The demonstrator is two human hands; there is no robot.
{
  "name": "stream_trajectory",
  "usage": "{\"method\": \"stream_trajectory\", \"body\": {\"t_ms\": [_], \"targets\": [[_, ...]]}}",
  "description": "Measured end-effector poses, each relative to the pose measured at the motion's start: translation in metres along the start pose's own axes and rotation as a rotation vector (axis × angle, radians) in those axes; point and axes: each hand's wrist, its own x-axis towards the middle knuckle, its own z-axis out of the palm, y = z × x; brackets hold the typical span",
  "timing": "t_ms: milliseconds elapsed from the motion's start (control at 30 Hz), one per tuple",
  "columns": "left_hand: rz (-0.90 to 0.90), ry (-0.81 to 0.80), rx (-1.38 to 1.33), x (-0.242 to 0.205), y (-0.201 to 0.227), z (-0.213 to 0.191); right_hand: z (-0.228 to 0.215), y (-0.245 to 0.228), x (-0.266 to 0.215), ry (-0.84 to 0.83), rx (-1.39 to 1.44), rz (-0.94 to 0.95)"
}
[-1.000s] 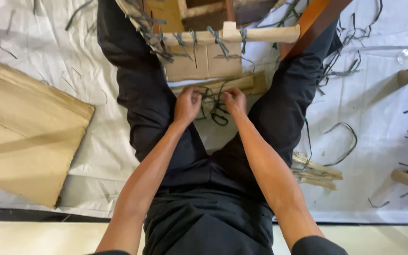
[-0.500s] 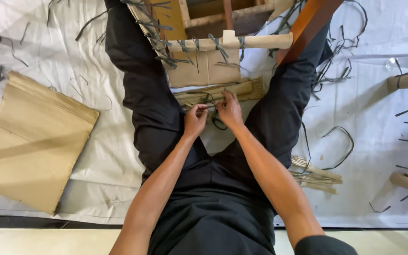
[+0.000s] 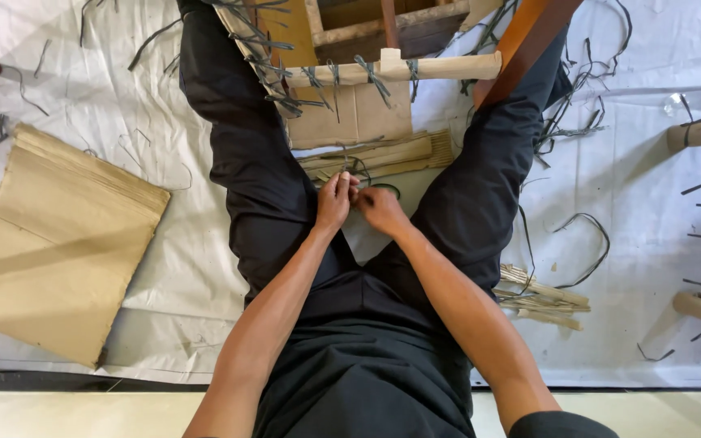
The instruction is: The person sits on the floor beneath an upside-down wooden chair frame and weaves dark rattan strips around a horizontal rail, pulling and tightening each strip by hand and tying them off, working along the rail one strip at a time.
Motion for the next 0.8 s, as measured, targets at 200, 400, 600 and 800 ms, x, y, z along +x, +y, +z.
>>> {"method": "stream_trajectory", "body": {"t_ms": [200,400,600,800], "targets": [[0.16,-0.025,0.343,-0.013,0.046,0.004,0.006,0.032,0.019,0.166,0.244,0.226],[0.256,-0.141,0.41,-0.021,0.053,0.008,0.002,0.038,0.023,0.182,0.741,0.308],[0.001,-0.3,0.507,-0.029,0.066,0.011,-0.008,0.021,0.02,0.199,0.814,0.259],[0.008,-0.316,0.516,-0.029,0.067,0.01,-0.012,0.017,0.021,0.246,0.891,0.244]]}}
